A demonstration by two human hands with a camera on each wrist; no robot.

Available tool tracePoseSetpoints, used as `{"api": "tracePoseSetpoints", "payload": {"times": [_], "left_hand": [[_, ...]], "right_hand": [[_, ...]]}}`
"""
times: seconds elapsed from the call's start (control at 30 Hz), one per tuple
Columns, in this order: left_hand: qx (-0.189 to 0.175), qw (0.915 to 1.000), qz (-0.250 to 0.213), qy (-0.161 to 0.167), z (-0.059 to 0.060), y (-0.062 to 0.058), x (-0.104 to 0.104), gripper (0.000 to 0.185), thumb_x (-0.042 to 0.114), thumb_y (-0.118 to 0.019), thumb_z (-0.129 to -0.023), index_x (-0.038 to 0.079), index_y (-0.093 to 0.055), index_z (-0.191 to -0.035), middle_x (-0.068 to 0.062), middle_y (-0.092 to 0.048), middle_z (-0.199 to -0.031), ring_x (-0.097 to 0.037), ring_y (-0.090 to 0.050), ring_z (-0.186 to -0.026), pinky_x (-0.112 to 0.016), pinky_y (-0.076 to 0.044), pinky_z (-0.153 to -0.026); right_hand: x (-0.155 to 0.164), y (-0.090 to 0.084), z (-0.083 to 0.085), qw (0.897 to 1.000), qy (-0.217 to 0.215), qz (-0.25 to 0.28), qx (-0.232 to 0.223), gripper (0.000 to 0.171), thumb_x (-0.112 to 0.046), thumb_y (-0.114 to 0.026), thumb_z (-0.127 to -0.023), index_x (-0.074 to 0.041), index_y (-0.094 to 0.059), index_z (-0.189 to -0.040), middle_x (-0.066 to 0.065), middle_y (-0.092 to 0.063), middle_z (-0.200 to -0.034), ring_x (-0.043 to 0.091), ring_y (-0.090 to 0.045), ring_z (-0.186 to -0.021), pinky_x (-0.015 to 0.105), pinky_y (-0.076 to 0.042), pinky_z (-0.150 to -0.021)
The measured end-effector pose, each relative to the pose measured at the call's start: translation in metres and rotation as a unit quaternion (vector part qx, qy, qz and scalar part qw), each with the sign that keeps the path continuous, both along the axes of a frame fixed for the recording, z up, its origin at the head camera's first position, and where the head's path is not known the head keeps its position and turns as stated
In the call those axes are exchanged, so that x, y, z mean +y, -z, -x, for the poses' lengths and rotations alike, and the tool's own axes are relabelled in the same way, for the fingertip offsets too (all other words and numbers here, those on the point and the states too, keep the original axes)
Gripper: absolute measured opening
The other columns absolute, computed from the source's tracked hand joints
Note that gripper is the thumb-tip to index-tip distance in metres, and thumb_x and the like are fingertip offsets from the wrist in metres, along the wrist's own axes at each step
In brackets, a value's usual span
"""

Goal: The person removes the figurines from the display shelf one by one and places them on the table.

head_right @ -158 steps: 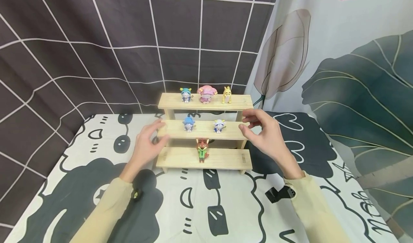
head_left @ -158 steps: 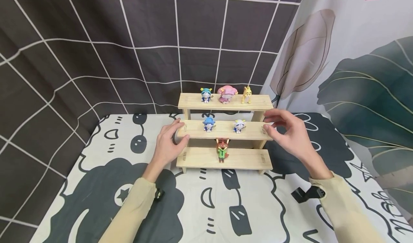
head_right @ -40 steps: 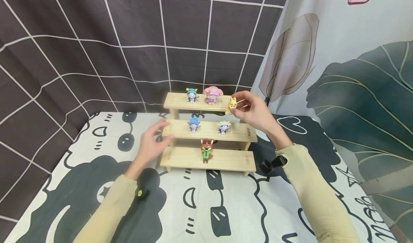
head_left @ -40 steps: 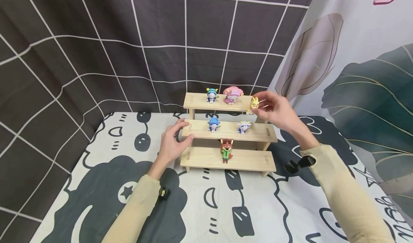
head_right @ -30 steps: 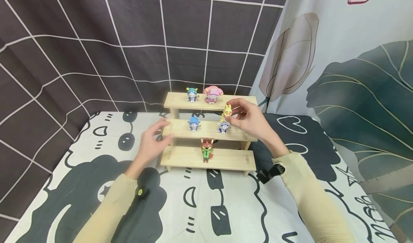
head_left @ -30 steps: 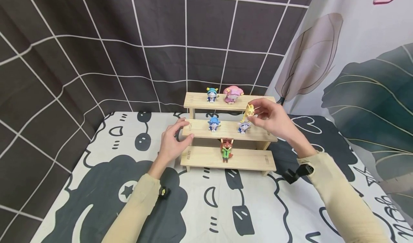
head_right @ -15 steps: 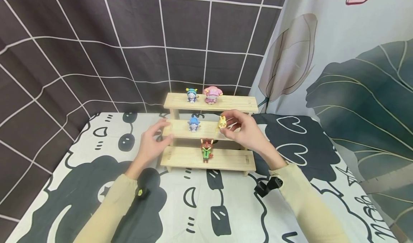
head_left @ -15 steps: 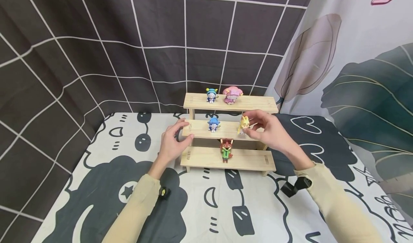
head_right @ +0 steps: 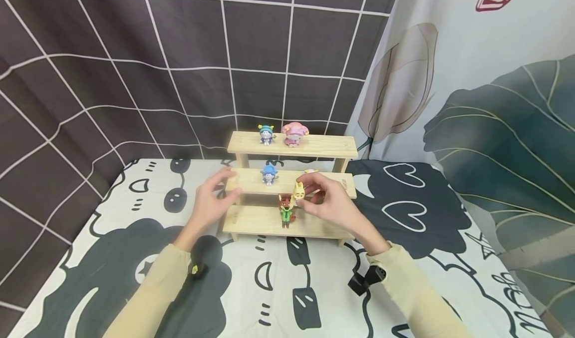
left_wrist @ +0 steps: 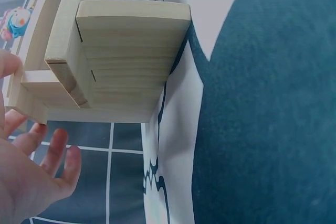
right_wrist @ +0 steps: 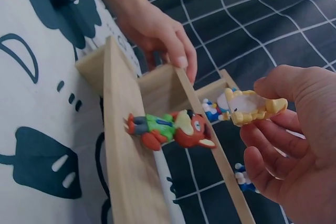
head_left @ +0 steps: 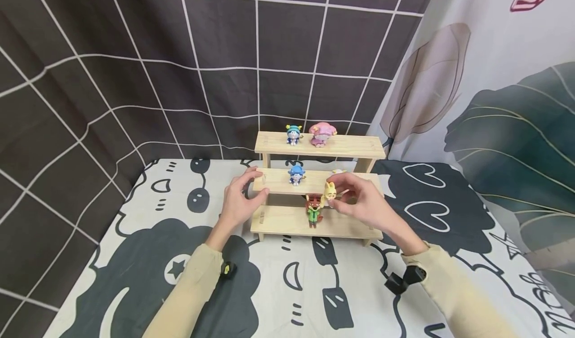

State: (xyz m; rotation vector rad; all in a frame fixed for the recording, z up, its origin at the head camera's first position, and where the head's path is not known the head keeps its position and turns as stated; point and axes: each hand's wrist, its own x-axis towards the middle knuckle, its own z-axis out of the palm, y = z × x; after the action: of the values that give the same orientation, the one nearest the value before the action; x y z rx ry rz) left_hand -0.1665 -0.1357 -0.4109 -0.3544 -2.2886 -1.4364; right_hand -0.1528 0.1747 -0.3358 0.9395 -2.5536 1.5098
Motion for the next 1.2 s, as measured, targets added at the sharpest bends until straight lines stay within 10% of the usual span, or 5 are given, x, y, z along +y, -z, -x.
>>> {"api": "tracePoseSetpoints", "payload": {"times": [1.2], "left_hand": [[-0.010, 0.9999, 0.001, -0.004, 0.000, -0.002, 0.000, 0.041, 0.014, -0.077, -0.081, 0.005, -0.068, -0.120, -0.014, -0.057, -0.141, -0.035, -0.057, -0.114, -0.056, -0.047, -0.093]], "right_hand": [[-0.048, 0.045, -0.051, 0.998, -0.043, 0.010, 0.043, 0.042, 0.008, -0.079, -0.077, 0.001, -0.062, -0.115, 0.006, -0.067, -0.100, 0.019, -0.067, -0.086, 0.031, -0.058, -0.065]]}}
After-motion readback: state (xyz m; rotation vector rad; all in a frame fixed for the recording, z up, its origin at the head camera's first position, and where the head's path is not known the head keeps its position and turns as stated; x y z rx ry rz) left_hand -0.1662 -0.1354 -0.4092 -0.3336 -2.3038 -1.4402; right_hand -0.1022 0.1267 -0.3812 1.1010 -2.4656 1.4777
